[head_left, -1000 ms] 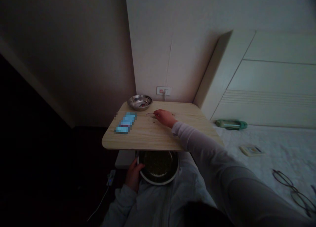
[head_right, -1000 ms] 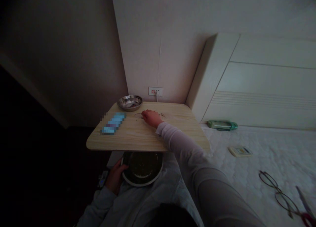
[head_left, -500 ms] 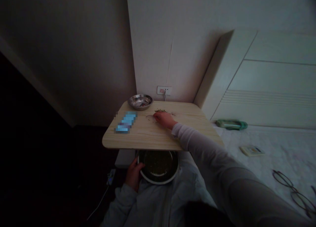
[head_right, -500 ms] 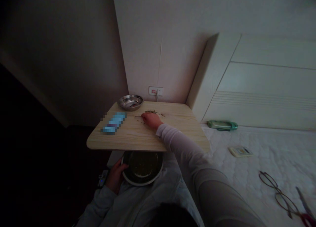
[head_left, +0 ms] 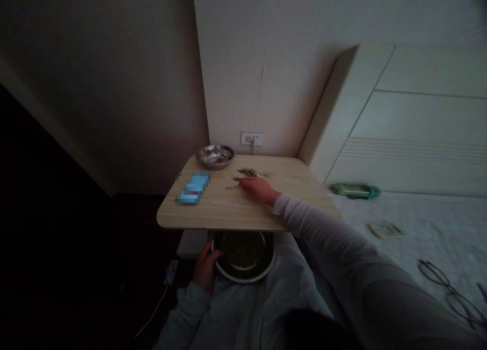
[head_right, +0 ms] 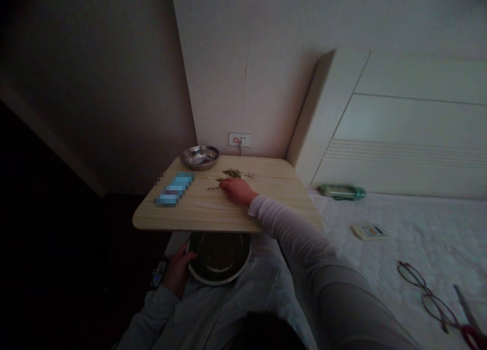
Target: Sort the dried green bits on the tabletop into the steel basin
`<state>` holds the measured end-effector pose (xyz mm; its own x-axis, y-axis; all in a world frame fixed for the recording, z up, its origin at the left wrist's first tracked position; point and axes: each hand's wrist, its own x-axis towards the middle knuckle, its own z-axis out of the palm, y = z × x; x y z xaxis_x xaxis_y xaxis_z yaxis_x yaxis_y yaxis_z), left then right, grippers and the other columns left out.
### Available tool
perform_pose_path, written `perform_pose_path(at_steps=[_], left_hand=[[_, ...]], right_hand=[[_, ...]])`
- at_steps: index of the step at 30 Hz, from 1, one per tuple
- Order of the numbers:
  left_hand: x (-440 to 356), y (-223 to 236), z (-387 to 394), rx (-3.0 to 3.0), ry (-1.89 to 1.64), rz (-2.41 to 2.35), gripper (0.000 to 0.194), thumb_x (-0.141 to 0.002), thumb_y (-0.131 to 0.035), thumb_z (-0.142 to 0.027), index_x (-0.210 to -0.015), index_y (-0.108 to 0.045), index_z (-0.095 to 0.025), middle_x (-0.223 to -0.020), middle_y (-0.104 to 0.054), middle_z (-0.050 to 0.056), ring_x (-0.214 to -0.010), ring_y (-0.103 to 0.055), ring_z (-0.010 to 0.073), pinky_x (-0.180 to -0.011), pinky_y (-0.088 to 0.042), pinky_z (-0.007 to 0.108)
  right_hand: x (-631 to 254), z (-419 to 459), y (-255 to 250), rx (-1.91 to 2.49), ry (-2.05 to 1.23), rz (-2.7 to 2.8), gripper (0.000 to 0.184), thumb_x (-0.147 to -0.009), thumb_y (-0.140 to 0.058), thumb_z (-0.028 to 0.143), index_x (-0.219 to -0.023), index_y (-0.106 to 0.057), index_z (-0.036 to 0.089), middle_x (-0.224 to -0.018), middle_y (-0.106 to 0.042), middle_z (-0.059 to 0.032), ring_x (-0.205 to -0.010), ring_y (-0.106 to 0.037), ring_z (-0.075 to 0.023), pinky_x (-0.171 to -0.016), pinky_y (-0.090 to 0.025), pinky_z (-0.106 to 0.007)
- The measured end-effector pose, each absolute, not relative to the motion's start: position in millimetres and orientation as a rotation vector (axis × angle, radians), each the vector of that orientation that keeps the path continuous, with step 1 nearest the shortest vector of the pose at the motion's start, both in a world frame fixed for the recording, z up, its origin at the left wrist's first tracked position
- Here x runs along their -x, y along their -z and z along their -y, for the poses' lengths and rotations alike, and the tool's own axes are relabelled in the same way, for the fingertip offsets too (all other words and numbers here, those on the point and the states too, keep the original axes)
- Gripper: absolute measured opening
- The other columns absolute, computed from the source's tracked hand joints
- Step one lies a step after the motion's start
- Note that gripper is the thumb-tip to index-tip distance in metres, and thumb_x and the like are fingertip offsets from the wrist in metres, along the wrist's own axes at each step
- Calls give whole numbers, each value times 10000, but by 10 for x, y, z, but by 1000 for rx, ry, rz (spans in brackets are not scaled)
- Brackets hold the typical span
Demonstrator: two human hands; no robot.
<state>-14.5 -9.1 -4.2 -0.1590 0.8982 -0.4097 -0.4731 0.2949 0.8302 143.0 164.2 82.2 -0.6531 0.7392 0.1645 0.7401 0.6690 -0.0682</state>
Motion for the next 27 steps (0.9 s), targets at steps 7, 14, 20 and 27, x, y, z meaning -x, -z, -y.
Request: perform_pose_path(at_steps=[7,14,20,27], left_hand=[[144,39,88,-440,-1289,-1192,408,-478,-549,-149,-885,-553,-142,-676,-628,14,-719,-573,194,-665,-411,299],[141,31,98,-447,-1276,-1211,391,-483,-552,-148,-874,-560,-151,-655,-625,3,-716,-574,192,-663,-412,296],[140,30,85,-448,-1287,-1204,405,-469,-554,-158,-873,-562,-141,-685,-631,19,-733,-571,205,-669,-416,312],[140,51,83,-445,-1298,-1188,398,-470,-552,-154,-867,-563,-144,-667,-627,14,-702,-575,195,-668,-416,309]], right_hand=[[-1532,-1572,-811,1169,-19,2740,287,-785,-328,206,-999,-518,176,-970,-544,-76,-872,-483,-161,-757,-352,-293],[-1629,-1492,-777,1126,-44,2744,294,-780,-330,184,-1002,-523,174,-976,-549,-69,-876,-482,-151,-773,-344,-278],[-1704,-1443,-748,1054,24,2747,270,-776,-347,186,-963,-540,159,-923,-558,-71,-820,-497,-143,-723,-354,-253],[-1782,-1303,-719,997,72,2786,252,-769,-367,182,-954,-535,155,-868,-554,-70,-777,-493,-133,-699,-348,-243]])
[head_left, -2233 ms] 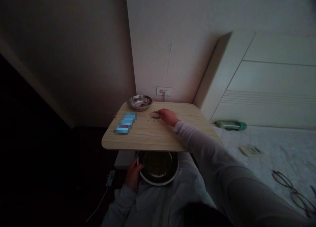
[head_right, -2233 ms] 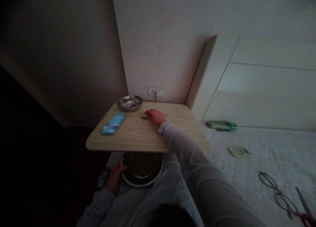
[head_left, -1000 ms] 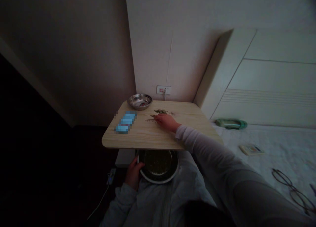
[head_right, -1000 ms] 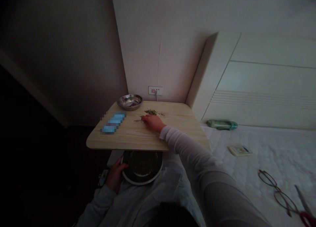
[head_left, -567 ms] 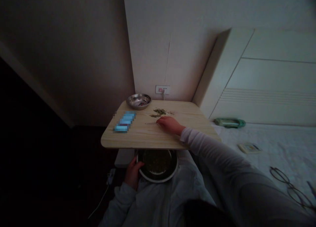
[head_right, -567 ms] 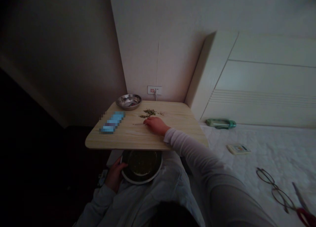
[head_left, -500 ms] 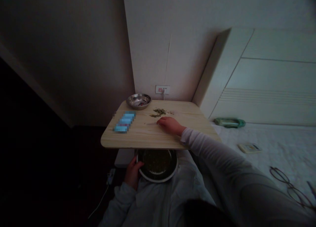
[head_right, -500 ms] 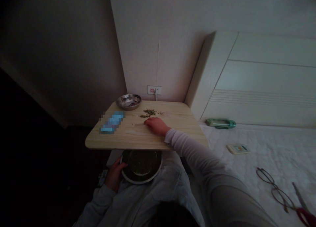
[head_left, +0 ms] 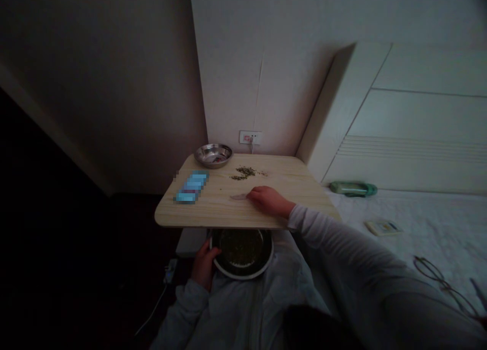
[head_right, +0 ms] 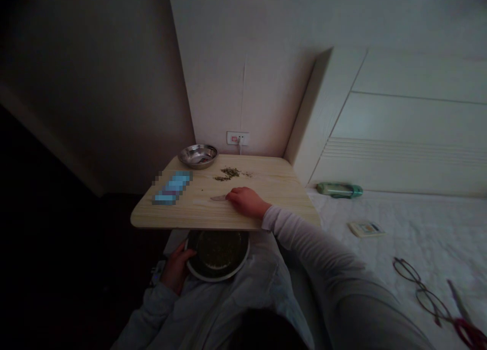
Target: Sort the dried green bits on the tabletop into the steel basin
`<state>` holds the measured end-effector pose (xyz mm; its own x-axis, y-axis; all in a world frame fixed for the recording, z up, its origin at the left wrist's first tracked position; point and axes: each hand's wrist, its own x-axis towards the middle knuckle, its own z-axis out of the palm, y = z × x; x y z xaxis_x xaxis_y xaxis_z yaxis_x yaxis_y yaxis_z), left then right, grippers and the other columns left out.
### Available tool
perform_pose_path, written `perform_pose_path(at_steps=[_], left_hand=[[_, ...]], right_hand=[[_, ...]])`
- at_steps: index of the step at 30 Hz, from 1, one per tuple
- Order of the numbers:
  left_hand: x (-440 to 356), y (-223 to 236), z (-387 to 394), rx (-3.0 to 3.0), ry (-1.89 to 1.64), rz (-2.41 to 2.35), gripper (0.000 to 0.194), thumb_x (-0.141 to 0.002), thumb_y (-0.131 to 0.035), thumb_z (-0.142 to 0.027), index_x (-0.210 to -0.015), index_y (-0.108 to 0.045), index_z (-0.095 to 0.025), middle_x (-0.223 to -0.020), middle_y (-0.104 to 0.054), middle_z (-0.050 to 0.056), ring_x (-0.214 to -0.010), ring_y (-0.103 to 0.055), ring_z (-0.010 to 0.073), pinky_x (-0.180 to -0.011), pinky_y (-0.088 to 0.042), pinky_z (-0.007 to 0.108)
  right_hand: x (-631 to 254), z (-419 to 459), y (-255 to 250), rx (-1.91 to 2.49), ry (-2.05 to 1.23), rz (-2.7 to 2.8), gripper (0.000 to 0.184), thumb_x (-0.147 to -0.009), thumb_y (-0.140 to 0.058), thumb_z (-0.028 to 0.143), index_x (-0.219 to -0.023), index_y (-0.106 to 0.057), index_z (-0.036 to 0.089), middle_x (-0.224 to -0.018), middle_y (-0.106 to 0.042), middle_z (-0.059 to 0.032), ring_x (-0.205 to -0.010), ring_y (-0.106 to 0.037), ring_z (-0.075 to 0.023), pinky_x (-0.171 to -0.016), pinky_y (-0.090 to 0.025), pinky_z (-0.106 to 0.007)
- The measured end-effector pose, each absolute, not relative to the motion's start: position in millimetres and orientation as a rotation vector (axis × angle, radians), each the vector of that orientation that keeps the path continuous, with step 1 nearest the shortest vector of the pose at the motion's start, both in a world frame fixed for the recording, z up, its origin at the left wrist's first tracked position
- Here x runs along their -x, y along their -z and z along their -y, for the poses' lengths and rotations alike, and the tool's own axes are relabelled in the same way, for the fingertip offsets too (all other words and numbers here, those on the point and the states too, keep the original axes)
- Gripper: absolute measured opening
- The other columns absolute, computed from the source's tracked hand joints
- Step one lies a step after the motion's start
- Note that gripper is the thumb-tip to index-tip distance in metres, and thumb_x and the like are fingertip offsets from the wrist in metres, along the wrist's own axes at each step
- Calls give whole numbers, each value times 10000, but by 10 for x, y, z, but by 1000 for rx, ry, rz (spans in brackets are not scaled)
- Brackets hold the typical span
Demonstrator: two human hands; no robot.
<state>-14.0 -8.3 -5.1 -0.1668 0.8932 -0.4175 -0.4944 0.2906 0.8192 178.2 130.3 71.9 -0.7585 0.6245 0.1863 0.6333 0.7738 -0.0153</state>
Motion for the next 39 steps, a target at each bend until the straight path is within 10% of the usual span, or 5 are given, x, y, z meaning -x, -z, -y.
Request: perform_pose_path(at_steps=[39], left_hand=[[156,71,79,-397,-1257,-1173,414,-468,-556,-156,-882,-556,-167,-697,-638,14,-719,-578,196,-618,-424,289]], right_hand=[[-1341,-1536,-788,938,131,2871,270,-745,-397,124,-992,-493,175,-937,-555,-72,-863,-487,-151,-754,-329,-287]])
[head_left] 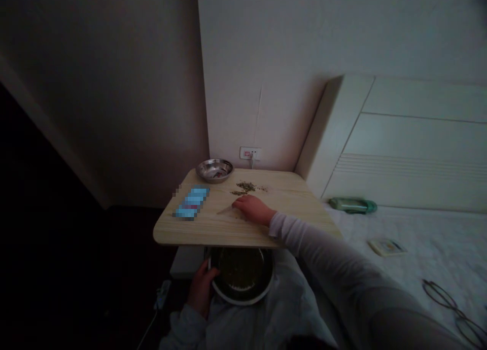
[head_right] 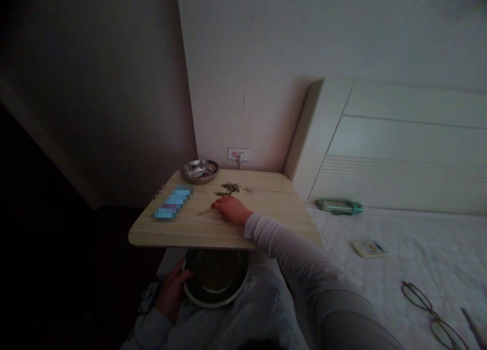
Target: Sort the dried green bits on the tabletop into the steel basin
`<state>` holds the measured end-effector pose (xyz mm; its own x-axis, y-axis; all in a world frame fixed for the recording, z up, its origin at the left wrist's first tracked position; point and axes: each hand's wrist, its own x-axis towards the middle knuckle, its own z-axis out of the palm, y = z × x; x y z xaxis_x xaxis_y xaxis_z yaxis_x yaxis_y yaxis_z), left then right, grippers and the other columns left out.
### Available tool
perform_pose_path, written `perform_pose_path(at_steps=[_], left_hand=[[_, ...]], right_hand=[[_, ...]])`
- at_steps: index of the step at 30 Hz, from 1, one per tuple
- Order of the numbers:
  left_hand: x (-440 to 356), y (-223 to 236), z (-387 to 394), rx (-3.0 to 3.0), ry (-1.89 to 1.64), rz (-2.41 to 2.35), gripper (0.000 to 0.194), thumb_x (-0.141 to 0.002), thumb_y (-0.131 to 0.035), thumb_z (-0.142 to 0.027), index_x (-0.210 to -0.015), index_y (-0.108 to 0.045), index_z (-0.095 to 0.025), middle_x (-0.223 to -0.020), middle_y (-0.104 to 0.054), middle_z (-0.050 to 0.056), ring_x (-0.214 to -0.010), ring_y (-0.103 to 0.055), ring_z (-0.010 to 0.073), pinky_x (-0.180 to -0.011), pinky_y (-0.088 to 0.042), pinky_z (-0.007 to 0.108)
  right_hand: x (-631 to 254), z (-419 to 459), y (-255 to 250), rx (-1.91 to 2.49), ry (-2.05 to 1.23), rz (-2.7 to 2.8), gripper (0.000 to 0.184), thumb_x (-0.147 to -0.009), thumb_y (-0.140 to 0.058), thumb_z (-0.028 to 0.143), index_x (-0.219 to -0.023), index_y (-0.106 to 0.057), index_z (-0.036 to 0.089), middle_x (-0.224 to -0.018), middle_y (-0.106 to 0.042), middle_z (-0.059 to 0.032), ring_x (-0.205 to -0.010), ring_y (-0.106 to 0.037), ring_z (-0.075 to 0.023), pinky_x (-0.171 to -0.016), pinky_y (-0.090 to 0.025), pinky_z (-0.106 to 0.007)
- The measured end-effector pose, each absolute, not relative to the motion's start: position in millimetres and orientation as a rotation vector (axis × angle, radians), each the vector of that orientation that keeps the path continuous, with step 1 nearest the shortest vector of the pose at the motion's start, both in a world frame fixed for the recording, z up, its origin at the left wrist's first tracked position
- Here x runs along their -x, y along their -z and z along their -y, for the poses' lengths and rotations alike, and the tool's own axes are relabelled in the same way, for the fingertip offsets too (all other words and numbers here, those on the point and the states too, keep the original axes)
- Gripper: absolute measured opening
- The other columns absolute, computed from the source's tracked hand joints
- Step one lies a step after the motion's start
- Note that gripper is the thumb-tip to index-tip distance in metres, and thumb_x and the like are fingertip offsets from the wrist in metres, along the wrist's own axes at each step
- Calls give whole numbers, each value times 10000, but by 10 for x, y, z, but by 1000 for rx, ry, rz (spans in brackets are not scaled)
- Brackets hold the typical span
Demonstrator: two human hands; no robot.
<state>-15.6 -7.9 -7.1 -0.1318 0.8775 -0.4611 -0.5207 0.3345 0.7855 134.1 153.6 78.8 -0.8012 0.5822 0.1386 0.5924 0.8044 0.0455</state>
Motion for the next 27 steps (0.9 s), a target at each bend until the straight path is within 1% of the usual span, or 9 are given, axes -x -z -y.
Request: perform_pose_path(at_steps=[4,7,10,13,17,22,27], left_hand=[[149,53,81,-419,-1263,-1164,412,-474,-557,-150,-885,-556,-163,-695,-636,20,-718,-581,202,-622,-425,298],[143,49,81,-421,-1284,-1164,392,-480,-553,-143,-872,-559,-157,-688,-634,19,-727,-582,204,-641,-424,302],[138,47,85,-429,-1285,-1151,411,-495,-546,-135,-905,-548,-151,-692,-634,22,-748,-579,205,-659,-422,307],[139,44,90,-420,-1272,-1152,452,-502,-540,-131,-953,-526,-150,-675,-634,15,-726,-581,200,-649,-423,305],[149,52,86,-422,-1277,-1162,494,-502,-536,-126,-995,-509,-146,-669,-634,14,-722,-580,196,-638,-422,298],[149,55,80,-430,-1304,-1165,465,-488,-549,-138,-953,-541,-146,-689,-637,17,-735,-580,197,-654,-420,293],[142,38,86,-427,-1281,-1187,431,-484,-553,-152,-915,-559,-155,-690,-639,19,-733,-580,205,-620,-427,297]], right_hand=[[-1494,-1426,-777,881,203,2919,252,-727,-428,123,-963,-499,175,-936,-555,-63,-839,-492,-156,-737,-323,-296],[-1608,-1350,-769,864,236,2916,245,-739,-414,127,-967,-495,167,-932,-551,-66,-837,-487,-152,-739,-314,-297],[-1721,-1295,-751,859,261,2900,237,-744,-406,125,-960,-495,166,-959,-544,-66,-836,-479,-155,-734,-312,-295],[-1817,-1255,-732,868,268,2895,235,-738,-413,124,-955,-498,162,-969,-543,-64,-836,-474,-162,-728,-315,-293],[-1889,-1235,-730,914,230,2868,244,-743,-409,129,-967,-501,161,-958,-550,-69,-842,-472,-160,-735,-312,-294],[-1874,-1311,-778,1053,147,2703,230,-781,-362,173,-941,-528,164,-892,-576,-70,-822,-487,-151,-733,-324,-290],[-1862,-1409,-841,1139,34,2508,262,-790,-340,236,-939,-542,161,-843,-594,-62,-777,-510,-136,-737,-351,-273]])
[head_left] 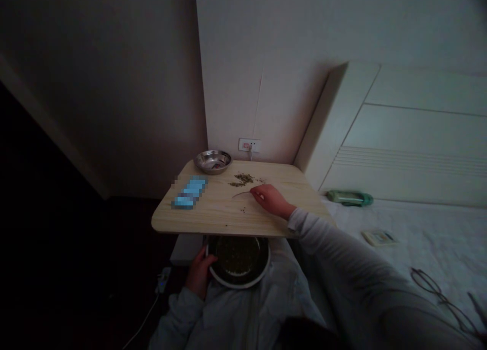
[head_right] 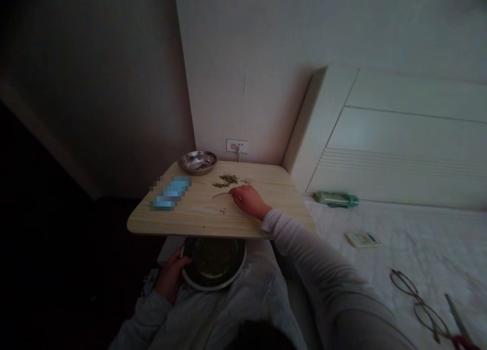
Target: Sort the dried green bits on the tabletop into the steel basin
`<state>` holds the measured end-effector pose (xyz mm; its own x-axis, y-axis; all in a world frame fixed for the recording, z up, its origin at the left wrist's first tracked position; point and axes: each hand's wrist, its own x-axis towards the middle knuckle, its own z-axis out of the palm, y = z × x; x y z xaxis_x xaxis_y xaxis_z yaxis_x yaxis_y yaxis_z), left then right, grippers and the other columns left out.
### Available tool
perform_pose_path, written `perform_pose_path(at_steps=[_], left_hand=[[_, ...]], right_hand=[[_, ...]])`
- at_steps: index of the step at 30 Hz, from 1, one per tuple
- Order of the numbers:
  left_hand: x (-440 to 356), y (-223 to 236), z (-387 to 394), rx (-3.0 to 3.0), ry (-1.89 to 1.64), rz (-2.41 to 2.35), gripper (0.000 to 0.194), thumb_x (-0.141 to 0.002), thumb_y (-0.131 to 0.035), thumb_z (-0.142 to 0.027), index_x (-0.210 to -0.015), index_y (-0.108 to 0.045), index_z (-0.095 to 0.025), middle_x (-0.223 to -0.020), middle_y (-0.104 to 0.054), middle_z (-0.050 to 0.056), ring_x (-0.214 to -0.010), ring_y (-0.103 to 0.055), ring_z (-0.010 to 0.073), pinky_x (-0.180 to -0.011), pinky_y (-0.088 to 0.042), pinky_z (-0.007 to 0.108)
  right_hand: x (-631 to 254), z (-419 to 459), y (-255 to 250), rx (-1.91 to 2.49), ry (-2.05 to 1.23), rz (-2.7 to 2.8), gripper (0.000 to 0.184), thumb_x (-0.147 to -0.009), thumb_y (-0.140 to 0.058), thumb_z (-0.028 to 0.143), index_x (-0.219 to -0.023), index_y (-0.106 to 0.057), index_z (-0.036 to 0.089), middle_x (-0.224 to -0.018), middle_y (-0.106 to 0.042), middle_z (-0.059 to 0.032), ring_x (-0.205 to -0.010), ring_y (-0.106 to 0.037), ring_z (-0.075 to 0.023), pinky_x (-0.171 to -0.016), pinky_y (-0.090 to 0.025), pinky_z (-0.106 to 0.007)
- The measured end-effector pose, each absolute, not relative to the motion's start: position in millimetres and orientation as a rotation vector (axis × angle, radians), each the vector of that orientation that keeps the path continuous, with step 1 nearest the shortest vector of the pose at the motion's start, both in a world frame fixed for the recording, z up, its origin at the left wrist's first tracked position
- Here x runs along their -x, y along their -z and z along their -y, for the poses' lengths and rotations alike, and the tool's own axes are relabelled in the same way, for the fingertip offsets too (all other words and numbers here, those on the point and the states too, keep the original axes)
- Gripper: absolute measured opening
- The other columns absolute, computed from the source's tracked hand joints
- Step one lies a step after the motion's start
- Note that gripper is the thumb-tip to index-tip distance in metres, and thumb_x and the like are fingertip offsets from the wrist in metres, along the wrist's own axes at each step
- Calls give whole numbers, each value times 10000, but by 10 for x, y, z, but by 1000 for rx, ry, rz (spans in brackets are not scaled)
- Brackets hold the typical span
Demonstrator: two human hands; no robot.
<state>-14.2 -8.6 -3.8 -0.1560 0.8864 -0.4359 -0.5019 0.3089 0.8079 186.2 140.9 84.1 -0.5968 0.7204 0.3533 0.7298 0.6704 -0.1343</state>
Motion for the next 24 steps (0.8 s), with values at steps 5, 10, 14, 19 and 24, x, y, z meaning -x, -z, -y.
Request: perform_pose_path(at_steps=[5,10,14,19,24], left_hand=[[147,46,86,-437,-1274,-1195,417,-490,-546,-150,-906,-564,-150,-674,-636,20,-724,-582,209,-610,-429,302],[140,39,89,-452,-1281,-1187,433,-493,-548,-142,-927,-556,-152,-691,-638,14,-744,-579,197,-656,-423,296],[139,36,92,-464,-1286,-1181,444,-492,-555,-147,-936,-553,-151,-705,-639,21,-746,-577,195,-648,-422,289],[150,46,87,-464,-1271,-1196,489,-471,-570,-172,-959,-549,-162,-696,-638,16,-694,-581,196,-599,-427,289],[143,40,80,-451,-1278,-1197,516,-456,-577,-170,-971,-542,-156,-673,-633,10,-665,-579,185,-603,-426,284]], right_hand=[[-1946,-1497,-854,1400,-172,2352,257,-752,-372,219,-920,-558,159,-792,-605,-48,-691,-526,-119,-669,-381,-243],[-1977,-1549,-785,1573,-330,2275,256,-728,-388,201,-911,-558,145,-798,-612,-46,-692,-535,-113,-635,-383,-218],[-1922,-1531,-741,1599,-274,2341,256,-742,-374,234,-900,-554,143,-809,-614,-57,-703,-542,-128,-626,-378,-223],[-1874,-1482,-778,1622,-202,2429,252,-750,-388,258,-924,-537,153,-834,-613,-61,-726,-547,-137,-625,-372,-221],[-1847,-1419,-835,1669,-156,2480,258,-767,-385,291,-939,-517,151,-859,-608,-76,-759,-548,-157,-631,-374,-232]])
